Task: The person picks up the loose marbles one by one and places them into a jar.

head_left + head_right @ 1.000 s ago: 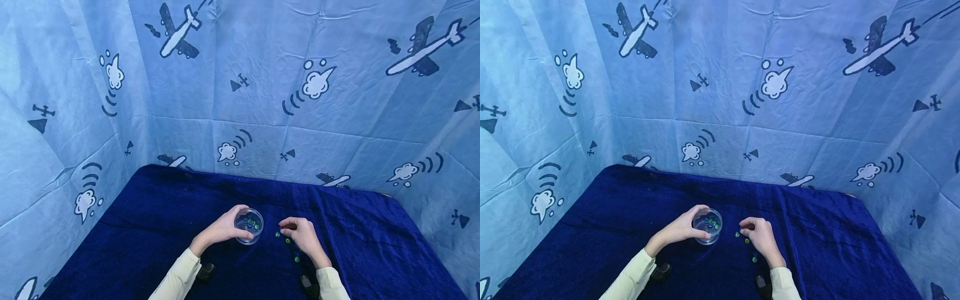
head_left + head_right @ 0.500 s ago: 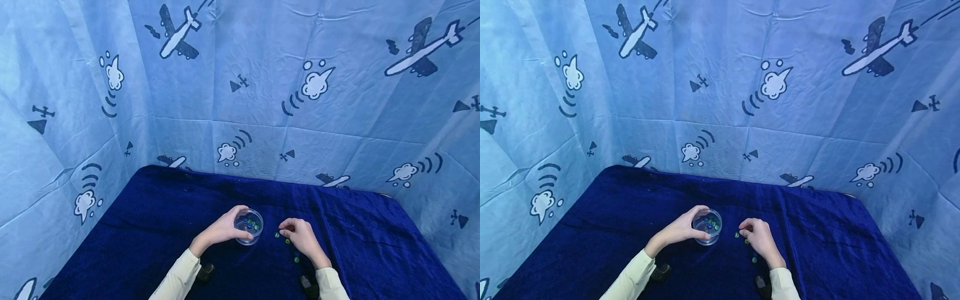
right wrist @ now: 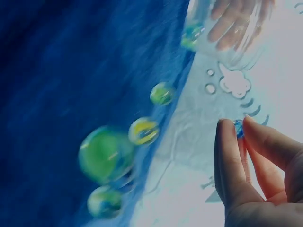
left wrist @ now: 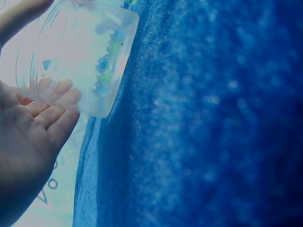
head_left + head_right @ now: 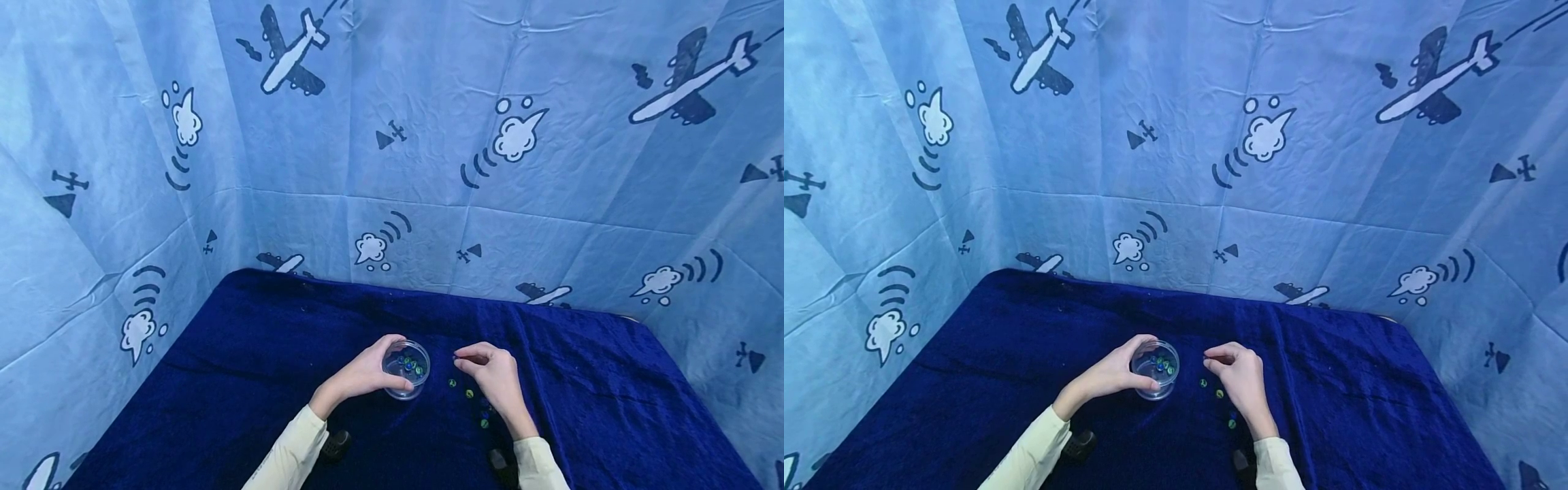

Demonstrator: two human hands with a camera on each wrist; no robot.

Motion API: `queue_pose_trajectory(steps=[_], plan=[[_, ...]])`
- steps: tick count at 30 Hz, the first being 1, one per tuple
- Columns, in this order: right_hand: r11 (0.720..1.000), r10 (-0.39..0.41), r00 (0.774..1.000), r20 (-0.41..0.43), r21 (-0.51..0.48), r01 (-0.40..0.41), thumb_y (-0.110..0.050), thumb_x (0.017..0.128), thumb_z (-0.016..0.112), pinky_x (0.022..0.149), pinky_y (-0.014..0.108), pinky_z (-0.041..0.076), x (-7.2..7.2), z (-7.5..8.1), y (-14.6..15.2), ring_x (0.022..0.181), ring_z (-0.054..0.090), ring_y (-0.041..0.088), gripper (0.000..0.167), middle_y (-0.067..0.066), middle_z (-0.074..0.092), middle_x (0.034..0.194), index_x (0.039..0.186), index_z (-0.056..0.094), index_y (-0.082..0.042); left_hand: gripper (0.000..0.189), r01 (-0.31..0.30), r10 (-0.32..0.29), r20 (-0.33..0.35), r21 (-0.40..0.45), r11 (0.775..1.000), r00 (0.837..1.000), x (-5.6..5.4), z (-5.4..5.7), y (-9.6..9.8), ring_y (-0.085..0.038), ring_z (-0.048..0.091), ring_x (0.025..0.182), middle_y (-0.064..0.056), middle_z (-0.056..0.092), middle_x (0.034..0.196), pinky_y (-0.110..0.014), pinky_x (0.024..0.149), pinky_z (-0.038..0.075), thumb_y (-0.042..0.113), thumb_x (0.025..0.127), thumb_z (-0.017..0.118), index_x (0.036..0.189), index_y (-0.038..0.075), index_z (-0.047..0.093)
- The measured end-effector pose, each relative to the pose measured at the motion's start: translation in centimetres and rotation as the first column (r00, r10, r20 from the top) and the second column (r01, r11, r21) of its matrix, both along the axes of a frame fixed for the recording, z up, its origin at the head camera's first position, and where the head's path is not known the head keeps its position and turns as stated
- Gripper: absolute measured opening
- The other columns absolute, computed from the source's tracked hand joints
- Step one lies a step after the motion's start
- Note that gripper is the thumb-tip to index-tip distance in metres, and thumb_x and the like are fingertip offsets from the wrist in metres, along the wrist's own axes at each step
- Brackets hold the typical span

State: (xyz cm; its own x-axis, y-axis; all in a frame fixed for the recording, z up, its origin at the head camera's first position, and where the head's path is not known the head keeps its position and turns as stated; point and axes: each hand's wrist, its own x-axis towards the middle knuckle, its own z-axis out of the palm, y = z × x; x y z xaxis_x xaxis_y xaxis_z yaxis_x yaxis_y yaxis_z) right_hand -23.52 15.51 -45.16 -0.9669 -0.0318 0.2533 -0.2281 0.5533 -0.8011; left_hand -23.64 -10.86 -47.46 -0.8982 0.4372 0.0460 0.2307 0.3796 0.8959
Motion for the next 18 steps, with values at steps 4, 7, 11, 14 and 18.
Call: queue_pose_trajectory(steps=[4, 7, 11, 14, 18], plan=[[0.997, 0.031, 1.0, 0.006, -0.07, -0.03, 0.0, 0.086, 0.081, 0.072, 0.018, 0.053, 0.5, 0.7, -1.0, 0.083, 0.069, 0.007, 0.01, 0.007, 0.076, 0.097, 0.095, 0.081, -0.002, 0.086, -0.003, 0.003, 0.002, 0.0, 1.0, 1.0, 0.0, -0.1, 0.0, -0.028, 0.049, 0.14, -0.012, 0.052, 0.15, -0.048, 0.116, 0.038, 0.036, 0.083, 0.084, 0.152, 0.007, 0.043], [0.992, 0.062, 0.998, 0.016, -0.11, -0.059, 0.001, 0.086, 0.08, 0.074, 0.018, 0.054, 1.0, 1.2, -1.9, 0.085, 0.069, 0.008, 0.01, 0.007, 0.076, 0.098, 0.096, 0.081, -0.001, 0.086, -0.001, 0.001, 0.006, 0.011, 1.0, 1.0, 0.0, -0.1, 0.0, -0.029, 0.049, 0.14, -0.013, 0.051, 0.15, -0.048, 0.116, 0.038, 0.035, 0.083, 0.084, 0.152, 0.006, 0.042], [0.986, 0.088, 0.996, 0.021, -0.141, -0.084, 0.003, 0.085, 0.08, 0.073, 0.019, 0.053, 1.6, 1.6, -3.0, 0.085, 0.069, 0.01, 0.011, 0.007, 0.076, 0.096, 0.096, 0.08, 0.0, 0.085, 0.006, -0.007, 0.009, 0.03, 1.0, 1.0, 0.0, -0.1, 0.0, -0.029, 0.049, 0.139, -0.014, 0.052, 0.149, -0.048, 0.116, 0.038, 0.034, 0.083, 0.084, 0.152, 0.005, 0.042], [0.981, 0.103, 0.994, 0.027, -0.169, -0.097, 0.003, 0.086, 0.08, 0.073, 0.019, 0.054, 1.9, 1.7, -3.6, 0.085, 0.069, 0.011, 0.01, 0.007, 0.076, 0.095, 0.095, 0.08, -0.001, 0.084, 0.009, -0.01, 0.01, 0.032, 0.999, 1.0, 0.0, 0.0, 0.0, -0.03, 0.05, 0.138, -0.015, 0.052, 0.149, -0.049, 0.116, 0.038, 0.033, 0.084, 0.084, 0.151, 0.005, 0.042], [0.974, 0.121, 0.992, 0.025, -0.196, -0.114, 0.003, 0.086, 0.08, 0.077, 0.022, 0.056, 2.3, 1.8, -4.5, 0.086, 0.07, 0.011, 0.011, 0.006, 0.076, 0.094, 0.095, 0.081, -0.002, 0.083, 0.009, -0.009, 0.009, 0.03, 1.0, 1.0, 0.0, 0.0, 0.0, -0.03, 0.051, 0.137, -0.015, 0.052, 0.149, -0.049, 0.115, 0.039, 0.031, 0.085, 0.083, 0.152, 0.005, 0.042]])
